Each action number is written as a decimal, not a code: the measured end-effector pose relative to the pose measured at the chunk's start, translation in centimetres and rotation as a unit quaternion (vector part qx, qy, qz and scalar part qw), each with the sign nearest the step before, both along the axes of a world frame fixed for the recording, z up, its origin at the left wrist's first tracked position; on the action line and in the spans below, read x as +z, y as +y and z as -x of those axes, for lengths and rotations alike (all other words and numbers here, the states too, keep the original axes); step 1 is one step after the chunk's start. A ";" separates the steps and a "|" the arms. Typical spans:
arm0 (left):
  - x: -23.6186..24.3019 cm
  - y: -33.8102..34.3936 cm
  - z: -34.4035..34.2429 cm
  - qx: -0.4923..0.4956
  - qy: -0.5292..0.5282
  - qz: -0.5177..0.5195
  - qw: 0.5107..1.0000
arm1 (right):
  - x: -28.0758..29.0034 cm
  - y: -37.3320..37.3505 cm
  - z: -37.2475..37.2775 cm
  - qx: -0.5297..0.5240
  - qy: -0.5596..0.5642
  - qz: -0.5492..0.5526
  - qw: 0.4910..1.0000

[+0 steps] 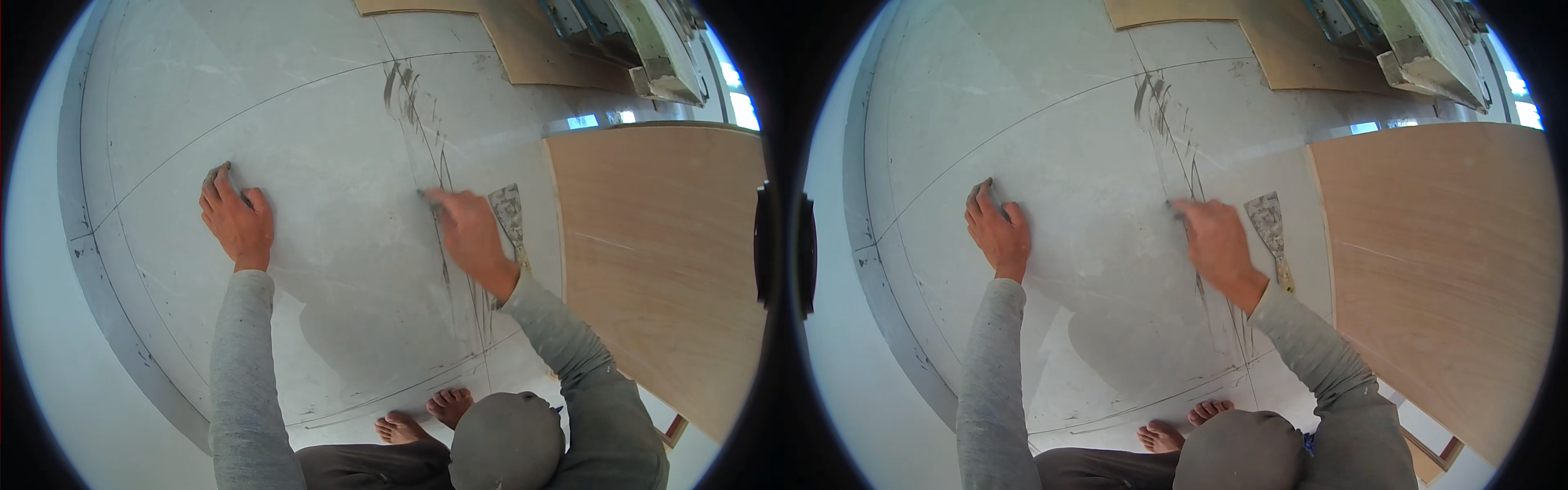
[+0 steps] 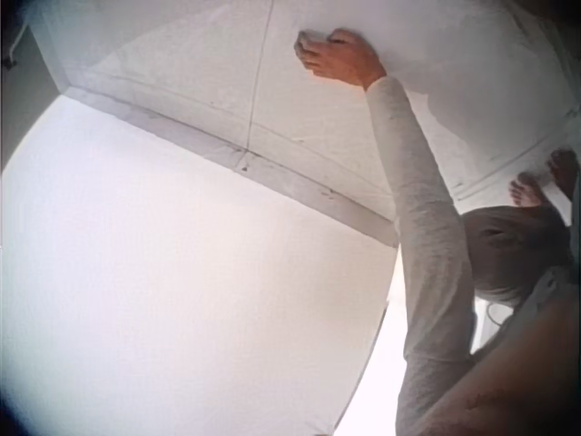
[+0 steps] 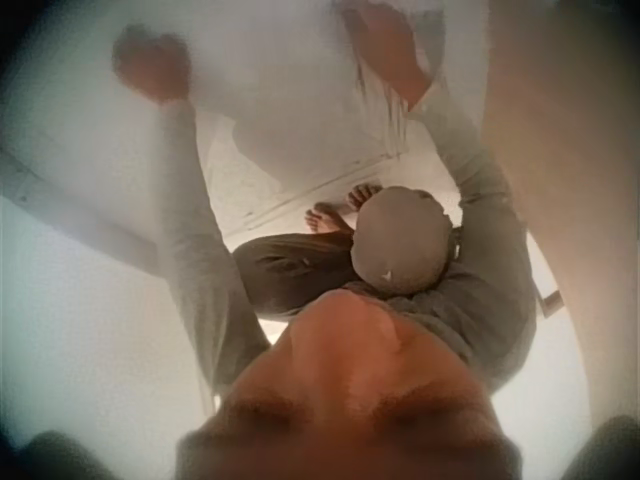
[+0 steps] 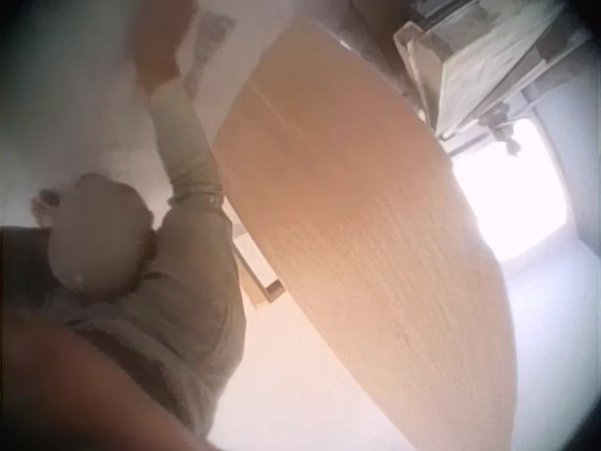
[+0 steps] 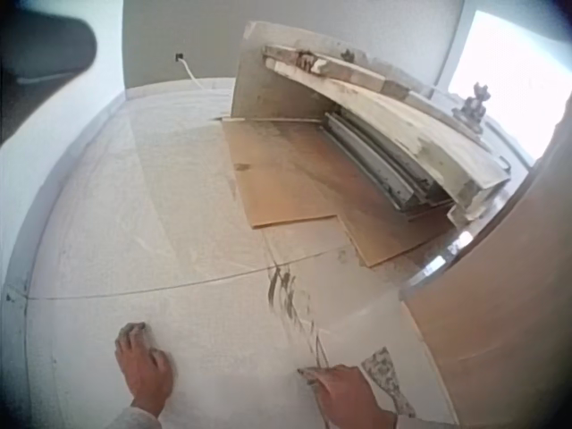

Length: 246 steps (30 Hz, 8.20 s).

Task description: The person applies grout to the gaps between floor tiles using a small handheld scraper and a bowl of mixture, then wipes the excess away with a blue cloth.

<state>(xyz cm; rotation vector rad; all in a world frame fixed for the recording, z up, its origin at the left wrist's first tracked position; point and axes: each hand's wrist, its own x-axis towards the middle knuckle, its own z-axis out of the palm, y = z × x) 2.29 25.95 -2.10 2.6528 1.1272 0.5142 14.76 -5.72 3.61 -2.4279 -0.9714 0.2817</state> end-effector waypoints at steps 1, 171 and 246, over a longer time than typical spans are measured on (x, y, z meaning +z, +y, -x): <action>0.1 -0.1 0.2 0.001 0.002 -0.002 1.000 | 0.1 0.3 -1.8 -0.024 -0.018 -0.044 0.999; -3.8 3.8 1.5 -0.098 -0.015 -0.057 0.993 | 1.7 -21.9 26.3 -0.302 0.112 0.070 0.944; -0.2 -13.5 17.1 -0.081 -0.158 0.222 0.959 | -2.0 -32.0 22.8 -0.178 -0.107 -0.058 0.976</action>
